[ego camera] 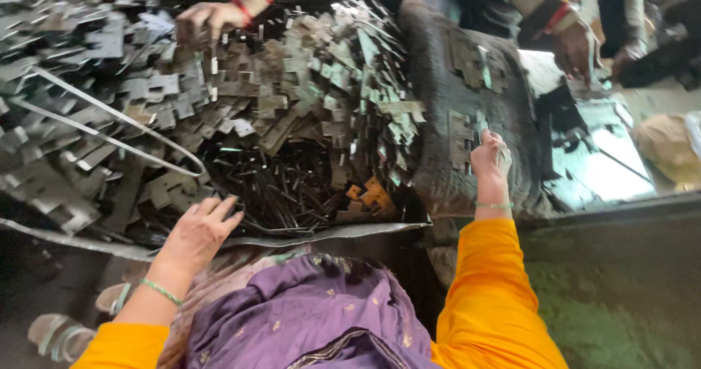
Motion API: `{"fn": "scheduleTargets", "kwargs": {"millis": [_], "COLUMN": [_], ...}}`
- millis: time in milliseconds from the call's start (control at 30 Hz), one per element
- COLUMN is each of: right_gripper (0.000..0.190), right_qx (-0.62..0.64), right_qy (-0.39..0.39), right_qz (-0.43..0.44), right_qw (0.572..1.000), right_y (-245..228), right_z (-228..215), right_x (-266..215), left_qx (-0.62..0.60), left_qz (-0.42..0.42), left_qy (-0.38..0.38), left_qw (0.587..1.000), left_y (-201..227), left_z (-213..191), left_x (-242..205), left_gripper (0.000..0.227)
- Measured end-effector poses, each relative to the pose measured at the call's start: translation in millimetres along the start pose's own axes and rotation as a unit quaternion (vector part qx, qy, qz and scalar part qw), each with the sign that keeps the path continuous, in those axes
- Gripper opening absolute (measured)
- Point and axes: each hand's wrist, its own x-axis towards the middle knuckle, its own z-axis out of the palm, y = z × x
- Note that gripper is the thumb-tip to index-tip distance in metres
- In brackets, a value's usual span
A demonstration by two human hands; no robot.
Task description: The person sorts small metal parts from a large pile, picking them up by hand and placing them into a separate container. The task involves repetitive handling of individual metal pieces.
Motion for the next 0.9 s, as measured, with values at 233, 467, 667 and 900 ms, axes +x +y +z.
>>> {"fn": "scheduleTargets", "kwargs": {"millis": [233, 467, 667, 900], "right_gripper": [0.033, 0.058, 0.031, 0.031], "right_qx": [0.31, 0.041, 0.0, 0.369], "right_qy": [0.007, 0.048, 0.021, 0.057], "right_qz": [-0.321, -0.416, -0.441, -0.339], "right_qw": [0.895, 0.907, 0.897, 0.864], "right_y": [-180.6, -291.6, -301.3, -264.2], "right_z": [-33.7, -21.2, -0.8, -47.7], "right_x": [-70.7, -81.7, -80.2, -118.2], "left_qx": [0.018, -0.262, -0.45, -0.164], "left_qz": [0.072, -0.074, -0.2, -0.251], "left_qy": [-0.025, 0.261, 0.465, 0.371], "left_qw": [0.997, 0.926, 0.735, 0.879], "left_y": [-14.6, -27.1, -20.6, -44.2], "left_z": [-7.9, -35.6, -60.5, -62.5], "left_x": [17.4, 39.3, 50.8, 28.1], "left_gripper": [0.013, 0.025, 0.028, 0.023]}}
